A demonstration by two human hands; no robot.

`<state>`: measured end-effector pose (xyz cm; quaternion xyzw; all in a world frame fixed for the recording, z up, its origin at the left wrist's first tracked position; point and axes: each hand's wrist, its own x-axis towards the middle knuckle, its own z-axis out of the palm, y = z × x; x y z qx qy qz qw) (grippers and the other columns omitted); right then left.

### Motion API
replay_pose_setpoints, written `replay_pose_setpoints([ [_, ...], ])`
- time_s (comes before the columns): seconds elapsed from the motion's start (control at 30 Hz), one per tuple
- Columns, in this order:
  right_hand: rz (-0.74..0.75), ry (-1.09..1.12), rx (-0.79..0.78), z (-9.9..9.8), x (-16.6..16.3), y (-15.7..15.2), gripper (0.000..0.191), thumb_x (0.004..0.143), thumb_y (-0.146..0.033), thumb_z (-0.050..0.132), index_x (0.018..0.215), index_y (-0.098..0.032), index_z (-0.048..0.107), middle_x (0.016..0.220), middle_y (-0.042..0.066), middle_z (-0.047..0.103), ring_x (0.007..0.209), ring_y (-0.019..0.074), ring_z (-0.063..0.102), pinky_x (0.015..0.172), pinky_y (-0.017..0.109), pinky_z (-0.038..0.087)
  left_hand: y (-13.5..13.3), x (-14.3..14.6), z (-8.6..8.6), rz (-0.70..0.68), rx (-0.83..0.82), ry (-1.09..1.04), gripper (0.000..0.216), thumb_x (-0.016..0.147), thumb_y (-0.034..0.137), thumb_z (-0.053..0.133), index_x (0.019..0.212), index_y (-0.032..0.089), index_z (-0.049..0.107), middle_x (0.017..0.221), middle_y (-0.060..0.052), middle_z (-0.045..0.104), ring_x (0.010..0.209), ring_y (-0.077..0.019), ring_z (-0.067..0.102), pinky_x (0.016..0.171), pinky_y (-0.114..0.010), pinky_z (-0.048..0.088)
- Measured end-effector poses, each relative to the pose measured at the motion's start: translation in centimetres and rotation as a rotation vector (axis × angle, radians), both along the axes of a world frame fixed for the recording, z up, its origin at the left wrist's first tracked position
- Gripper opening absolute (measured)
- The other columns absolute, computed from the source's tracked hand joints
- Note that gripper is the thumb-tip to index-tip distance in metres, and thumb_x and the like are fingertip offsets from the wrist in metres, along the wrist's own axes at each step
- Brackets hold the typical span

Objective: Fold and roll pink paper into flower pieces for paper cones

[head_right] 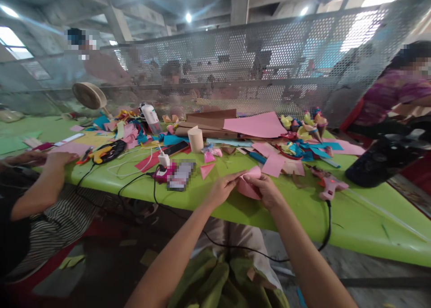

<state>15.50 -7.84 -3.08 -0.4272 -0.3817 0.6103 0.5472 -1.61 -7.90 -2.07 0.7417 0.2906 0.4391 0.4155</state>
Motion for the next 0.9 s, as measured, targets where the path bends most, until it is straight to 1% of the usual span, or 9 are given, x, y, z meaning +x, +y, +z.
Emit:
replay_pose_setpoints([
  [0.23,0.003,-0.014,0.026,0.3,-0.2,-0.1,0.034,0.047,-0.04,0.092,0.068,-0.019,0.075,0.067,0.004,0.075,0.056,0.0171,0.066,0.055,0.026,0.052,0.1,0.1,-0.1,0.009,-0.004,0.008,0.036,0.094,0.027,0.048,0.127,0.025,0.064,0.13,-0.003,0.064,0.122,-0.022,0.06,0.108,-0.042,0.045],
  [0.47,-0.017,0.005,0.049,0.0,-0.3,0.2,0.035,0.048,-0.035,0.092,0.072,-0.018,0.074,0.072,0.004,0.076,0.06,0.0174,0.068,0.06,0.026,0.054,0.2,0.3,-0.3,-0.015,-0.055,-0.07,0.035,0.092,0.031,0.055,0.123,0.022,0.067,0.129,-0.005,0.065,0.12,-0.0233,0.061,0.106,-0.042,0.047],
  [0.6,-0.041,0.005,0.052,-0.1,-0.3,0.3,0.035,0.048,-0.033,0.092,0.073,-0.019,0.073,0.071,0.002,0.075,0.059,0.0168,0.068,0.059,0.025,0.053,0.3,0.3,-0.4,-0.005,-0.061,-0.091,0.032,0.091,0.031,0.055,0.119,0.023,0.069,0.126,-0.004,0.067,0.119,-0.0232,0.062,0.106,-0.043,0.048],
  [0.73,-0.032,-0.012,0.06,-0.1,-0.3,0.4,0.035,0.05,-0.037,0.091,0.075,-0.019,0.074,0.071,0.003,0.075,0.059,0.0179,0.067,0.056,0.027,0.052,0.2,0.2,0.0,0.043,-0.078,-0.095,0.031,0.092,0.031,0.054,0.118,0.024,0.069,0.124,-0.003,0.068,0.119,-0.0232,0.062,0.107,-0.043,0.047],
  [0.9,-0.019,-0.03,0.093,0.0,-0.3,0.3,0.036,0.053,-0.042,0.089,0.079,-0.021,0.075,0.076,0.002,0.076,0.061,0.0174,0.067,0.057,0.026,0.051,0.0,0.1,0.7,0.074,-0.124,-0.12,0.031,0.092,0.032,0.053,0.117,0.022,0.07,0.124,-0.004,0.068,0.118,-0.0238,0.062,0.107,-0.043,0.047],
])
